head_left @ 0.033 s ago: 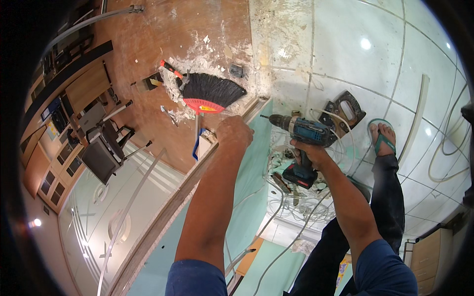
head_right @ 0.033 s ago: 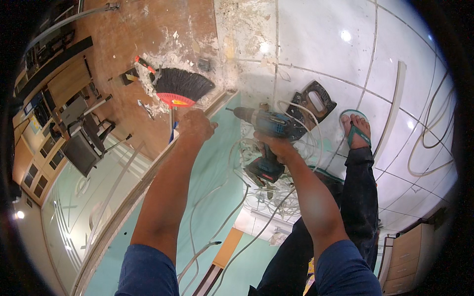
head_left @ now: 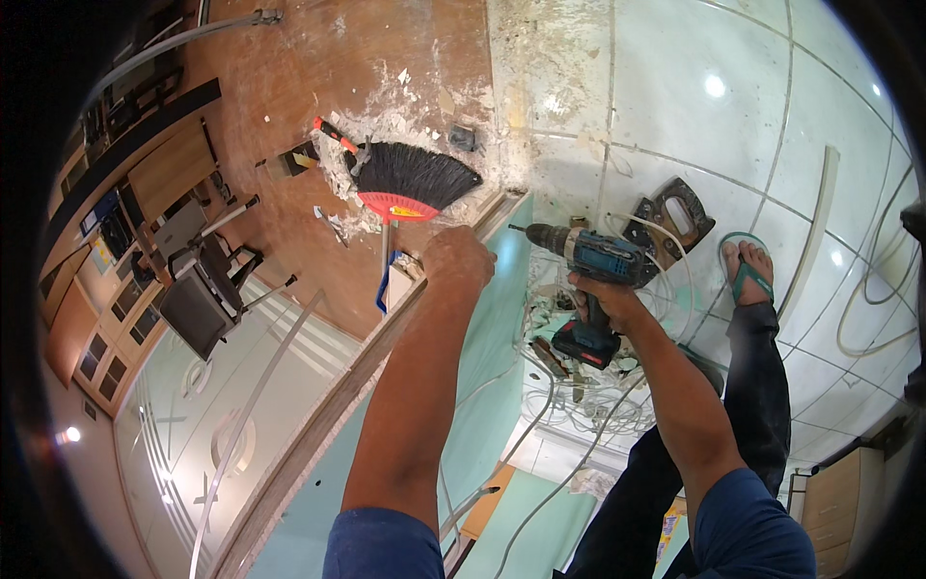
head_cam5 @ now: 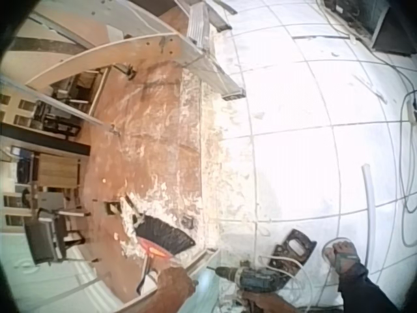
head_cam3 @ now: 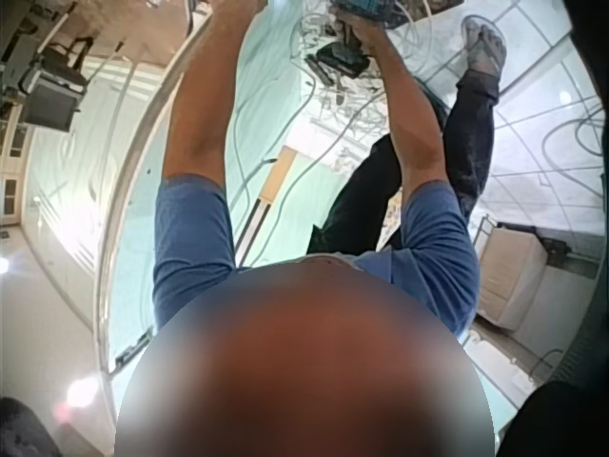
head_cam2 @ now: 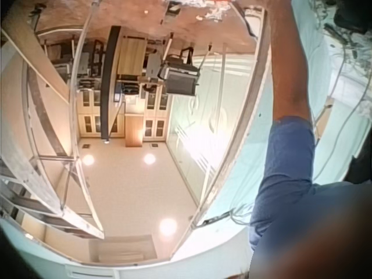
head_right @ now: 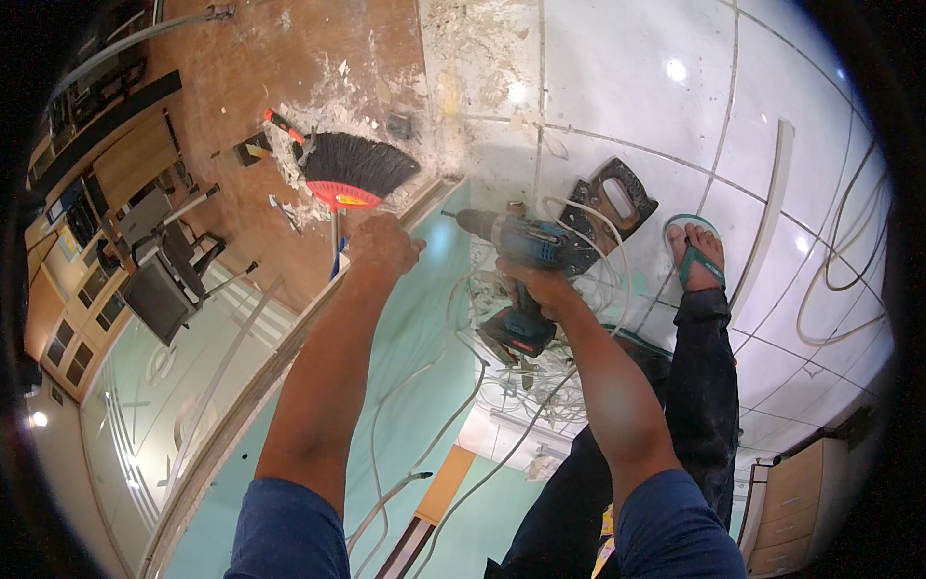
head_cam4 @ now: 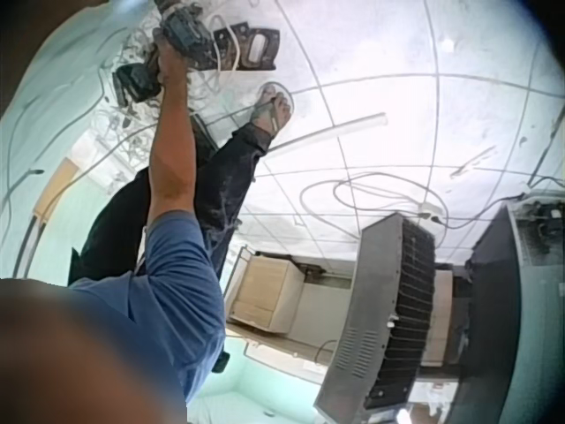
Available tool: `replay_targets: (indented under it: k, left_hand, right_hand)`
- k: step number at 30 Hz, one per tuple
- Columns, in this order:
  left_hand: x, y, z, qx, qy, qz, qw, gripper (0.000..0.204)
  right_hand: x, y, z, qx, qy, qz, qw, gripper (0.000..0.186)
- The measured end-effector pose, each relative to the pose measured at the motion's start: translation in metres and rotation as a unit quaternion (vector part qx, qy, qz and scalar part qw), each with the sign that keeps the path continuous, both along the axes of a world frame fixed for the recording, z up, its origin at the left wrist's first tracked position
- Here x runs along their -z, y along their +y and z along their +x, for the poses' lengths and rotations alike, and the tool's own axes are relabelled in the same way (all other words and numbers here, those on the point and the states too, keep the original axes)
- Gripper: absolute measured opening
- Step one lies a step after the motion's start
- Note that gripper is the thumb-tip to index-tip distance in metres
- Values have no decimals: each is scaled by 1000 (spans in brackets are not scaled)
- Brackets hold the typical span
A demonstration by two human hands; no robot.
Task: The person uses a cordless drill to make multiple holes in a wall partition and a door frame. They then use pliers to pull out wires from the wall and move a stepladder to a different location.
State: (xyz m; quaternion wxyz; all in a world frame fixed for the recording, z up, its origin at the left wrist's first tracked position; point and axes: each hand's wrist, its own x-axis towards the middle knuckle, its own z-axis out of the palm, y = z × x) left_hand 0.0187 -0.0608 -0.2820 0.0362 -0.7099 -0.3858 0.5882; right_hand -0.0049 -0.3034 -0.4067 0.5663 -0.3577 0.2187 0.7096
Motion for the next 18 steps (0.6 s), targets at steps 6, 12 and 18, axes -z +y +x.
replay_targets:
  k: [6, 12, 18]
  left_hand:
    - [1, -1, -2, 11, -4, 4, 1000, 44]
    - [1, -1, -1, 25, 2, 2, 1000, 44]
    - [2, -1, -2, 10, -2, 9, 1000, 45]
  right_hand:
    - [1, 0, -1, -5, 11, -1, 1000, 23]
    - [6, 3, -6, -10, -11, 4, 1000, 24]
    - [10, 3, -8, -3, 12, 4, 1000, 23]
